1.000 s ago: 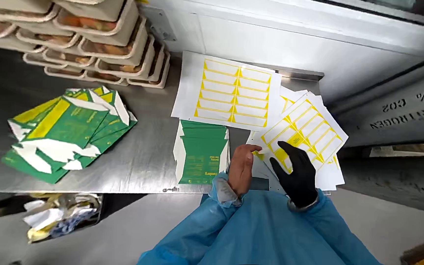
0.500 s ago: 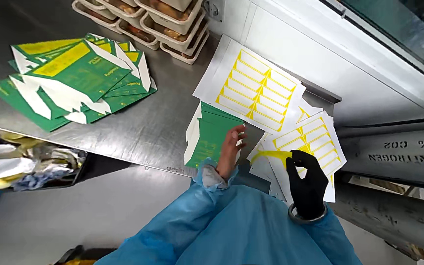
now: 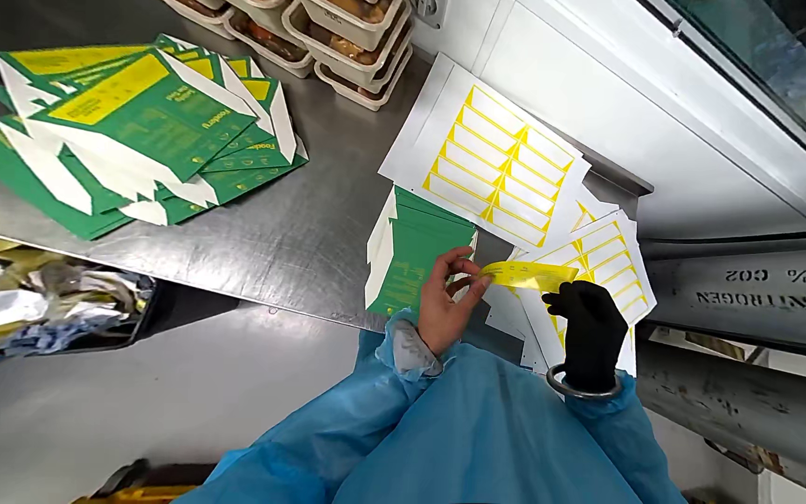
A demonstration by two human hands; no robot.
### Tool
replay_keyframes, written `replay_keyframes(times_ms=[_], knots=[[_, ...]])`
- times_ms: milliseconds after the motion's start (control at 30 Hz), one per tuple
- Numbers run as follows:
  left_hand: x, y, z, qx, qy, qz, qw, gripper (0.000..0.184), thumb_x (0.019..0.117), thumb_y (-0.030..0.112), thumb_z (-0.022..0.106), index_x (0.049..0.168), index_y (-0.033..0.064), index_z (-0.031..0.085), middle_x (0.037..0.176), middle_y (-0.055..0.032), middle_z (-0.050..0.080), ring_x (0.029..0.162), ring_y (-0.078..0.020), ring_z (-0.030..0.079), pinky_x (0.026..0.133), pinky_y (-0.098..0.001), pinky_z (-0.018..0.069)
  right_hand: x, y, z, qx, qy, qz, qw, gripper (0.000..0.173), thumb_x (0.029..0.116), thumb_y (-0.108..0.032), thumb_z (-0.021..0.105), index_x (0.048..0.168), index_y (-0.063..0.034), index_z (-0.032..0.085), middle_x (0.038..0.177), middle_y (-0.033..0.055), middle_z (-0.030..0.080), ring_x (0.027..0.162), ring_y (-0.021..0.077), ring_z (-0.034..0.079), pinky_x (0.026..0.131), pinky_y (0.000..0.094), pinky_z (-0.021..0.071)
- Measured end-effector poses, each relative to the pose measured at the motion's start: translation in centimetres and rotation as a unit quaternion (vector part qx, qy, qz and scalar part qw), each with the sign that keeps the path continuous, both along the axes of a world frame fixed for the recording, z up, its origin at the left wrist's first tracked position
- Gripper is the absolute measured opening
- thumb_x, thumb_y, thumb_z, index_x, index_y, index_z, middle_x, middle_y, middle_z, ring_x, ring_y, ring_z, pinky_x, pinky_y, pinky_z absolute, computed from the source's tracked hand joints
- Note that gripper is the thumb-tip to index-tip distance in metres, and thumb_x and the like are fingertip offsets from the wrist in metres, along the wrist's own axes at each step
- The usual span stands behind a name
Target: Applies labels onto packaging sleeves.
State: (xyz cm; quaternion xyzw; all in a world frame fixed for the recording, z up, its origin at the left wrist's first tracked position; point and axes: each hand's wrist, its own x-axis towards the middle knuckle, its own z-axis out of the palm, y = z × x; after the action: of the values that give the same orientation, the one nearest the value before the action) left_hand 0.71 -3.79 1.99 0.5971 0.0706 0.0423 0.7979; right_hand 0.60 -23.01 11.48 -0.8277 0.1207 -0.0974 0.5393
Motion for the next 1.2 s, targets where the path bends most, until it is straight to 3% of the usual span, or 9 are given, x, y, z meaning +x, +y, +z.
replay_keyframes(times_ms=[133, 267, 433, 633, 700, 767, 900, 1100, 1200], knots=[[0.2, 1.2, 0.0, -0.011, 0.009, 0.041, 0.999, 0.046, 0.0947, 0.010, 0.072, 0.138, 0.0101, 0.055, 0.101, -0.0053, 0.069, 0.094, -0.0202, 0.068, 0.083, -0.0375, 0.0611, -0.2, 1.4, -0.4, 0.020, 0.006, -0.010, 1.000, 0.009, 0.0962, -0.010, 0.069, 0.102, -0.0042, 0.071, 0.080, 0.0080, 0.076, 0.069, 0.0213, 0.075, 0.062, 0.0367, 0.0654], [0.1, 3.2, 0.3, -0.019, 0.067, 0.078, 0.995, 0.054, 0.0905, 0.008, 0.078, 0.138, 0.0113, 0.052, 0.097, -0.0054, 0.072, 0.090, -0.0205, 0.072, 0.078, -0.0367, 0.0630, -0.5, 2.8, -2.6, 0.005, 0.036, -0.004, 0.999, 0.012, 0.0990, -0.014, 0.066, 0.106, -0.0055, 0.071, 0.086, 0.0054, 0.077, 0.073, 0.0184, 0.075, 0.066, 0.0350, 0.0648], [0.9, 7.2, -1.3, 0.107, 0.181, 0.118, 0.971, 0.058, 0.0849, 0.013, 0.085, 0.131, 0.0099, 0.051, 0.089, -0.0025, 0.077, 0.078, -0.0152, 0.072, 0.068, -0.0331, 0.0585, -0.2, 5.4, -8.4, -0.102, 0.146, 0.028, 0.984, 0.024, 0.0988, -0.031, 0.068, 0.111, -0.0118, 0.073, 0.100, 0.0053, 0.072, 0.080, 0.0166, 0.068, 0.069, 0.0396, 0.0583], [3.6, 9.1, -5.3, 0.312, 0.219, 0.087, 0.920, 0.060, 0.0919, 0.037, 0.078, 0.136, 0.0118, 0.046, 0.098, -0.0062, 0.077, 0.086, -0.0278, 0.069, 0.076, -0.0510, 0.0542, 3.7, 9.2, -14.1, -0.120, 0.223, -0.010, 0.967, 0.031, 0.0989, -0.033, 0.065, 0.106, -0.0041, 0.073, 0.103, 0.0142, 0.071, 0.092, 0.0280, 0.069, 0.083, 0.0515, 0.0564], [3.9, 9.0, -6.1, 0.344, 0.218, 0.087, 0.909, 0.063, 0.0948, 0.041, 0.073, 0.139, 0.0106, 0.041, 0.101, -0.0081, 0.075, 0.088, -0.0303, 0.068, 0.075, -0.0499, 0.0545, 4.1, 10.0, -15.2, -0.115, 0.242, -0.015, 0.963, 0.034, 0.0993, -0.036, 0.064, 0.107, -0.0046, 0.073, 0.105, 0.0156, 0.071, 0.097, 0.0315, 0.068, 0.085, 0.0555, 0.0548], [4.2, 9.2, -7.3, 0.365, 0.204, 0.097, 0.903, 0.064, 0.0953, 0.041, 0.072, 0.140, 0.0097, 0.040, 0.102, -0.0092, 0.075, 0.088, -0.0302, 0.068, 0.074, -0.0482, 0.0545, 4.4, 10.6, -15.9, -0.103, 0.256, -0.018, 0.961, 0.034, 0.0993, -0.038, 0.064, 0.107, -0.0061, 0.074, 0.105, 0.0153, 0.071, 0.099, 0.0324, 0.068, 0.086, 0.0568, 0.0536], [4.3, 9.1, -8.6, 0.374, 0.186, 0.099, 0.903, 0.061, 0.0962, 0.040, 0.071, 0.140, 0.0108, 0.040, 0.106, -0.0068, 0.075, 0.099, -0.0280, 0.070, 0.082, -0.0486, 0.0568, 4.6, 10.7, -16.4, -0.099, 0.293, -0.032, 0.950, 0.033, 0.0987, -0.038, 0.064, 0.104, -0.0080, 0.075, 0.104, 0.0141, 0.072, 0.100, 0.0322, 0.068, 0.086, 0.0574, 0.0528], [4.2, 8.6, -9.8, 0.404, 0.168, 0.114, 0.892, 0.058, 0.0965, 0.042, 0.071, 0.136, 0.0124, 0.041, 0.103, -0.0051, 0.075, 0.095, -0.0270, 0.068, 0.078, -0.0467, 0.0537, 4.6, 10.5, -16.8, -0.094, 0.289, -0.048, 0.951, 0.030, 0.0963, -0.036, 0.067, 0.099, -0.0074, 0.074, 0.099, 0.0131, 0.071, 0.094, 0.0312, 0.068, 0.081, 0.0566, 0.0531], [5.1, 8.2, -10.3, 0.405, 0.145, 0.153, 0.890, 0.053, 0.0913, 0.029, 0.078, 0.128, 0.0097, 0.045, 0.100, -0.0033, 0.075, 0.096, -0.0220, 0.067, 0.085, -0.0433, 0.0514, 4.5, 10.5, -16.9, -0.094, 0.283, -0.052, 0.953, 0.028, 0.0955, -0.035, 0.068, 0.098, -0.0077, 0.074, 0.099, 0.0125, 0.071, 0.094, 0.0304, 0.067, 0.082, 0.0553, 0.0534]])
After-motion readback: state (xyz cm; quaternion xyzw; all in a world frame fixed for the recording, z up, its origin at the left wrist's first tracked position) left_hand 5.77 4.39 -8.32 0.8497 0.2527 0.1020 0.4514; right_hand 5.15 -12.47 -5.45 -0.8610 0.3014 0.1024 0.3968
